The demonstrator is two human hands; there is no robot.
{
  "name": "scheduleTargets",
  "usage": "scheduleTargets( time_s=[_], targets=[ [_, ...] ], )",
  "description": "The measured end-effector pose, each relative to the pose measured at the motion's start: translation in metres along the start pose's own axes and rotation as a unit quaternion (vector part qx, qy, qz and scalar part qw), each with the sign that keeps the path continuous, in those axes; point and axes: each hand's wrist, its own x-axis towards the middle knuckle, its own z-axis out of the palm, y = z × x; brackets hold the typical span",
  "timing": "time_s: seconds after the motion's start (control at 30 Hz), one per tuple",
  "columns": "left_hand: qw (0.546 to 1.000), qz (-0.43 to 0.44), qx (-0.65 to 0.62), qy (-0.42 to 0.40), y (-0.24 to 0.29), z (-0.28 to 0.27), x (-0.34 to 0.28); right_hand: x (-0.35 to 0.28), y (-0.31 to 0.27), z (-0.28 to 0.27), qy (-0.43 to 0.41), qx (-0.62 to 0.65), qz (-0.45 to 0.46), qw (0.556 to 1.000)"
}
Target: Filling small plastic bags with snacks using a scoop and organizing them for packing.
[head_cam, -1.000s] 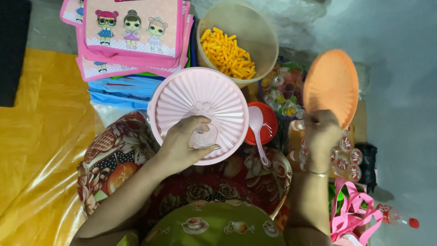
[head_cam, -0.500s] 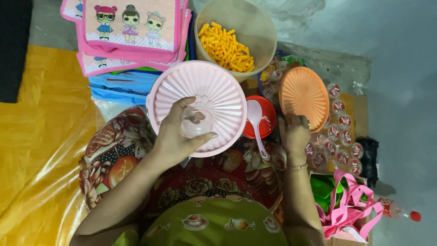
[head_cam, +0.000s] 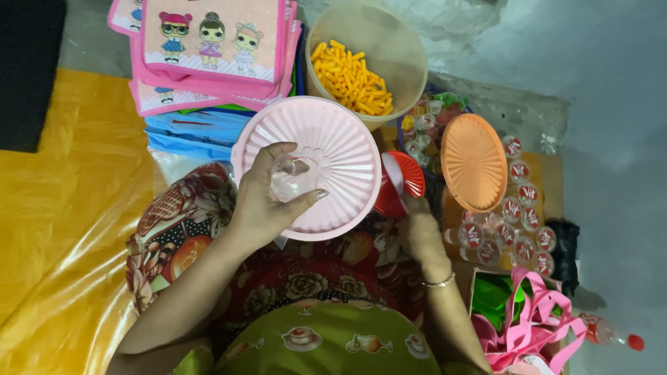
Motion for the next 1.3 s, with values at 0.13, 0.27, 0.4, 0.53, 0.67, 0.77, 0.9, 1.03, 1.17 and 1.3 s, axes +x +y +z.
scheduleTargets(
  time_s=[0.13, 0.27, 0.4, 0.53, 0.67, 0.77, 0.9, 1.03, 1.17, 1.3],
  targets=[
    [0.999, 0.026, 0.03, -0.004, 0.007, -0.005, 0.007, -0.021, -0.003, -0.045, 0.084, 0.002, 0.024, 0.996],
    [0.995, 0.065, 0.079, 0.003, 0.016, -0.006, 0.022, -0.018, -0.01, -0.082, 0.275, 0.124, -0.112, 0.947],
    [0.986, 0.116, 0.119, 0.016, 0.019, -0.001, 0.039, 0.037, -0.036, -0.097, 0.367, 0.08, -0.22, 0.9],
    [0.981, 0.145, 0.129, 0.014, 0.027, -0.002, 0.057, 0.108, -0.092, -0.104, 0.284, -0.088, -0.172, 0.939],
    [0.984, 0.14, 0.105, 0.013, 0.036, -0.004, 0.066, 0.212, -0.111, -0.073, 0.216, -0.204, -0.14, 0.944],
    [0.986, 0.127, 0.11, 0.016, 0.03, -0.008, 0.069, 0.272, -0.112, -0.057, 0.239, -0.3, -0.14, 0.913],
    [0.989, 0.091, 0.113, 0.016, 0.017, -0.015, 0.068, 0.281, -0.126, -0.045, 0.17, -0.353, -0.106, 0.914],
    [0.991, 0.077, 0.105, 0.015, 0.009, -0.016, 0.068, 0.286, -0.133, -0.045, 0.103, -0.274, -0.108, 0.95],
    [0.993, 0.081, 0.092, 0.005, 0.01, -0.016, 0.067, 0.301, -0.126, -0.045, -0.004, -0.229, -0.085, 0.97],
    [0.992, 0.09, 0.091, 0.008, 0.006, -0.015, 0.067, 0.313, -0.115, -0.045, -0.016, -0.242, -0.135, 0.961]
  ],
)
